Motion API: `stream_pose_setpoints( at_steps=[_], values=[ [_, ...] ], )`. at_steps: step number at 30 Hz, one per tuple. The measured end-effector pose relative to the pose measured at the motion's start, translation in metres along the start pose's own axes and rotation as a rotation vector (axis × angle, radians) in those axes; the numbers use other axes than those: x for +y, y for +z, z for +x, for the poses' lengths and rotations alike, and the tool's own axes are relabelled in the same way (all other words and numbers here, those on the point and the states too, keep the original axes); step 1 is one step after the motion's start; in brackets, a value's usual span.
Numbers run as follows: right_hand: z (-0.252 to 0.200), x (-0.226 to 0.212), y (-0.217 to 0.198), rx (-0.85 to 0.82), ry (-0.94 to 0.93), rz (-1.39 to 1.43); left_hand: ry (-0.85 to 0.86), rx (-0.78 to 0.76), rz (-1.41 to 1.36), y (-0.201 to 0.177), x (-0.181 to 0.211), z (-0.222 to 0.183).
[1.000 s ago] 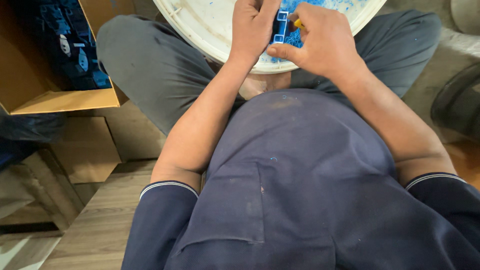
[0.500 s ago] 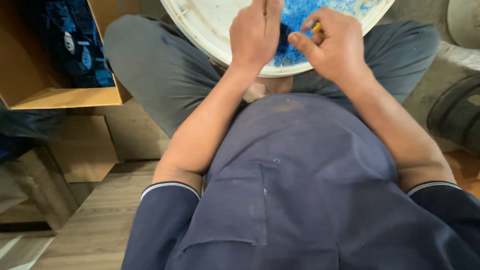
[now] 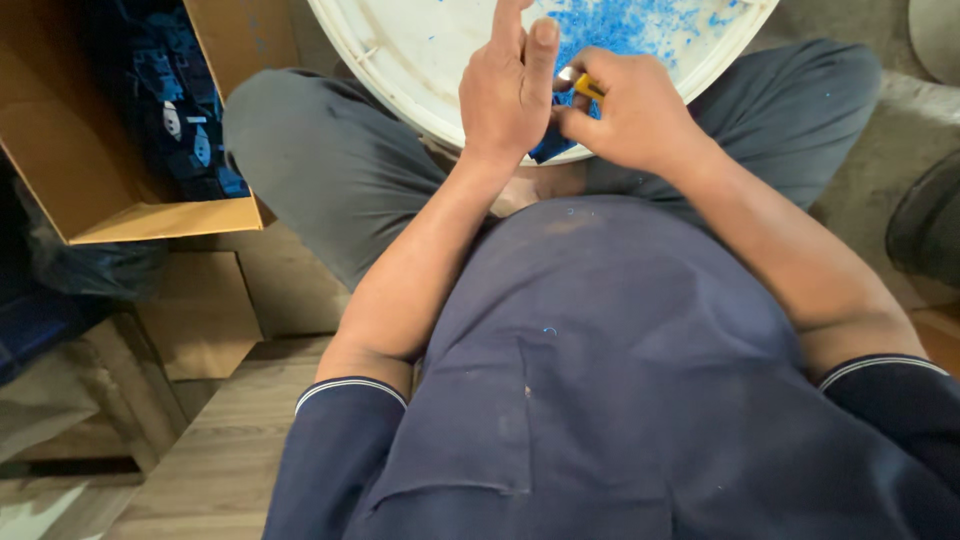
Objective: The person trims excess material from blue plastic parts using a small blade, then places the finished parts into a box.
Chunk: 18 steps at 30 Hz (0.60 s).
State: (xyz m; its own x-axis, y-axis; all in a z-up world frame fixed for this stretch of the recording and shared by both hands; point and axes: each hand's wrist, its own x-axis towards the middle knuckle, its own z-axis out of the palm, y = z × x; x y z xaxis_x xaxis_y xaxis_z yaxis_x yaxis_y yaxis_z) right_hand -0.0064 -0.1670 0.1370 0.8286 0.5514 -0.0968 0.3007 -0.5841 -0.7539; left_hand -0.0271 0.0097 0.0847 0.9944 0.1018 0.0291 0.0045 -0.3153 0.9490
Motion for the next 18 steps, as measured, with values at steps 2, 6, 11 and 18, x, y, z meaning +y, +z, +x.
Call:
stream_pose_setpoints(
  at_steps=[2,6,11,18],
  values=[
    [-0.002,0.012,0.004,0.072,-0.061,-0.058,0.032,0.032,-0.081,0.006,-0.005,0.000],
    [-0.002,0.035,0.004,0.234,0.037,0.101,0.023,0.231,-0.365,0.017,-0.028,0.012],
    [0.007,0.034,0.001,0.271,0.135,0.628,-0.406,-0.025,-0.714,0.019,-0.019,0.020],
    [-0.004,-0.002,-0.025,0.015,0.469,1.169,-0.358,0.040,-1.047,-0.013,0.032,0.021]
  ],
)
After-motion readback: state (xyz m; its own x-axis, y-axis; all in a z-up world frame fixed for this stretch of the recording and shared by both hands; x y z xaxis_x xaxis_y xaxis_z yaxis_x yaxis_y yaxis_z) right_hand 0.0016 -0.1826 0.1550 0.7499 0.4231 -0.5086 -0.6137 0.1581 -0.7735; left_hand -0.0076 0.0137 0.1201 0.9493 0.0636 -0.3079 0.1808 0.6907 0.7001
